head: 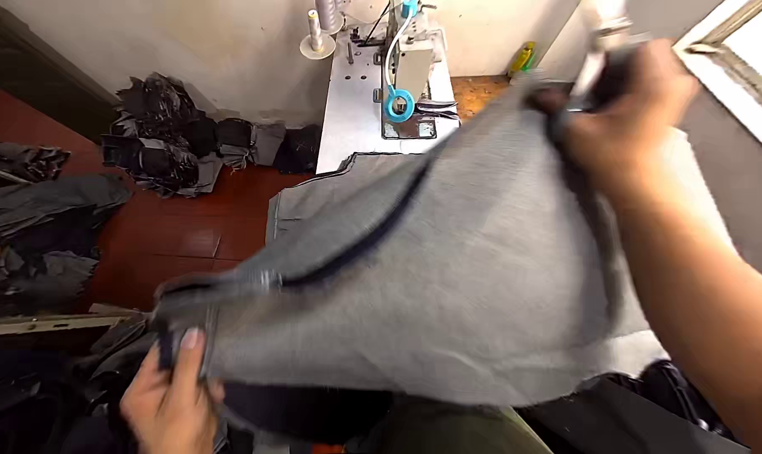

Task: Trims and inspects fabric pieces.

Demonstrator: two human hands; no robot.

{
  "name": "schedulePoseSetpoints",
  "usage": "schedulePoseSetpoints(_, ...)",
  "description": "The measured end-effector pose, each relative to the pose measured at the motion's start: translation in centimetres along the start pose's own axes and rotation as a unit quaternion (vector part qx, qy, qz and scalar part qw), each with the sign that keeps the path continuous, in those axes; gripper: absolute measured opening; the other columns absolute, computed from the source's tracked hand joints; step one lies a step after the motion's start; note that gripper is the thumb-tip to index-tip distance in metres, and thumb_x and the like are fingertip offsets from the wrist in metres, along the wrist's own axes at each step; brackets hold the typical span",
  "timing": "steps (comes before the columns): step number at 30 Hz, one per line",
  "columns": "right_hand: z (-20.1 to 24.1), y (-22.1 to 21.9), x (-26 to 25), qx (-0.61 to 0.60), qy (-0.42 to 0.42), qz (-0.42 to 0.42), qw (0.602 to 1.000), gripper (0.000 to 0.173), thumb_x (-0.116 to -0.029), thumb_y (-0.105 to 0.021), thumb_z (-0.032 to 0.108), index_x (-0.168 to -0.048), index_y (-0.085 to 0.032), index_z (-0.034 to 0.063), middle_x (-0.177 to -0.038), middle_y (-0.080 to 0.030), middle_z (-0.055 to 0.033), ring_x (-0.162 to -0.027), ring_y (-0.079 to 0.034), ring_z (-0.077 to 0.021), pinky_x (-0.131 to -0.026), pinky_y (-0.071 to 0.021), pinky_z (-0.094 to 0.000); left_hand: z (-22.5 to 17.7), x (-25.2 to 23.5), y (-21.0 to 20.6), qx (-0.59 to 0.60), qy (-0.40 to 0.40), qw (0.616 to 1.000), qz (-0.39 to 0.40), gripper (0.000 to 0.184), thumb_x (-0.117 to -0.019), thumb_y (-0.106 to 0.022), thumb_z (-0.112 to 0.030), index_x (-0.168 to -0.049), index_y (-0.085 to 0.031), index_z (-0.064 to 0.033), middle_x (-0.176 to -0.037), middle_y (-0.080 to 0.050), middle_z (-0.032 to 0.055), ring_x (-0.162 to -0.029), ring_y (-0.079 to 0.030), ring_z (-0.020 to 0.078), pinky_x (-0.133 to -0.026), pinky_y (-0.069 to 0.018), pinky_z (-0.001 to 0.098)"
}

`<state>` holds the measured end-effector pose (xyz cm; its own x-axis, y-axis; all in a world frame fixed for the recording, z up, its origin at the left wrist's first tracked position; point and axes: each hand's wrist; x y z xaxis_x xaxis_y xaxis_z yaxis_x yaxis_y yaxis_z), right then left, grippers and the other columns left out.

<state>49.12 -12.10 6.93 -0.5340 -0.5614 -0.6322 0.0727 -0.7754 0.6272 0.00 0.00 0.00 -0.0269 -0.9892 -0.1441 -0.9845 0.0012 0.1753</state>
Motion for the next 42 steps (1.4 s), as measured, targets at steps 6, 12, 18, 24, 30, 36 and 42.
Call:
schedulePoseSetpoints(6,-10.0,-30.7,2.5,-0.044,-0.192,0.275,0.941,0.049,-0.0906,-0.077,0.032,-0.12,-0.058,-0.003,-0.1,-0.067,-0.0265,-0.095,-0.066,-0.047,-0.081,-0.0508,-0.0687,24.7,-10.9,-8.6,-0.039,0.164,0.986,0.009,0.026,-0.1043,-0.054,-0.009,-0.121,-0.061,0.0095,-0.091,-0.07,0.006,-0.07,-0.067,0.0053,-0.064,-0.0597,0.0251)
schedulePoseSetpoints(12,-11.9,-36.0,4.1,-0.008,-0.197,0.268,0.943,0.042,-0.0879,-0.078,0.027,-0.109,-0.059,-0.0043,-0.091,-0.067,-0.0247,-0.085,-0.067,-0.0463,-0.073,-0.0495,-0.0666,28.6,-9.9,-7.8,-0.016,0.257,0.965,0.045,0.024,-0.0982,-0.045,-0.004,-0.115,-0.06,0.0059,-0.095,-0.068,-0.0011,-0.086,-0.066,0.0014,-0.081,-0.0567,0.0231)
schedulePoseSetpoints(18,-12.9,-36.7,5.3,-0.006,-0.109,0.2,0.974,0.047,-0.0869,-0.081,0.031,-0.109,-0.063,-0.0072,-0.096,-0.07,-0.0248,-0.088,-0.07,-0.0381,-0.08,-0.0546,-0.057,32.8,-10.8,-6.7,-0.366,0.342,0.762,0.41,0.04,-0.096,-0.063,-0.008,-0.129,-0.058,0.014,-0.126,-0.063,0.0318,-0.124,-0.061,0.0389,-0.111,-0.0448,0.0505)
schedulePoseSetpoints(24,-7.1,-31.2,2.3,-0.228,-0.15,0.289,0.918,0.058,-0.0812,-0.085,0.04,-0.12,-0.06,0.0039,-0.118,-0.071,-0.0043,-0.108,-0.068,-0.0117,-0.094,-0.0578,-0.0326,33.0,-8.8,-1.4,-0.411,0.297,0.804,0.31,0.035,-0.1018,-0.055,-0.007,-0.133,-0.062,0.007,-0.136,-0.062,0.0272,-0.132,-0.057,0.0404,-0.115,-0.0412,0.0523)
schedulePoseSetpoints(30,6.5,-30.8,8.7,-0.22,-0.074,0.914,0.331,0.07,-0.0933,-0.058,0.067,-0.109,-0.064,-0.0003,-0.088,-0.067,-0.016,-0.08,-0.066,-0.03,-0.076,-0.0528,-0.0548,24.0,-3.5,1.6,-0.447,0.136,0.879,0.094,0.038,-0.0974,-0.046,-0.015,-0.104,-0.066,0.0171,-0.077,-0.068,0.0259,-0.071,-0.071,0.0393,-0.069,-0.0562,0.0575)
schedulePoseSetpoints(36,16.1,-35.0,12.1,-0.087,-0.012,0.934,0.346,0.077,-0.0973,-0.049,0.07,-0.112,-0.065,-0.0037,-0.093,-0.067,-0.019,-0.083,-0.066,-0.0313,-0.083,-0.0526,-0.0554,21.0,-4.2,3.4,-0.372,0.157,0.897,0.181,0.034,-0.1024,-0.058,-0.024,-0.112,-0.073,0.0048,-0.09,-0.075,0.021,-0.085,-0.074,0.0365,-0.082,-0.0572,0.0577)
schedulePoseSetpoints(42,19.3,-34.0,13.6,-0.089,-0.001,0.871,0.483,0.061,-0.0981,-0.059,0.059,-0.105,-0.063,-0.0017,-0.079,-0.063,-0.0093,-0.066,-0.062,-0.0198,-0.07,-0.0558,-0.0417,19.1,-6.6,4.4,-0.411,0.241,0.828,0.297,0.051,-0.1074,-0.046,-0.043,-0.108,-0.07,0.0015,-0.1,-0.071,0.0226,-0.103,-0.068,0.0388,-0.095,-0.0505,0.059)
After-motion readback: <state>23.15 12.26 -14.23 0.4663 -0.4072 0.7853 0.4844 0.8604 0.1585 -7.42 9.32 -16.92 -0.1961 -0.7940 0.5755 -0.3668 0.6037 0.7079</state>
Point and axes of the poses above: each hand's wrist, its own x-axis away from the middle knuckle, its own y-axis out of the back of the hand, z = x × y
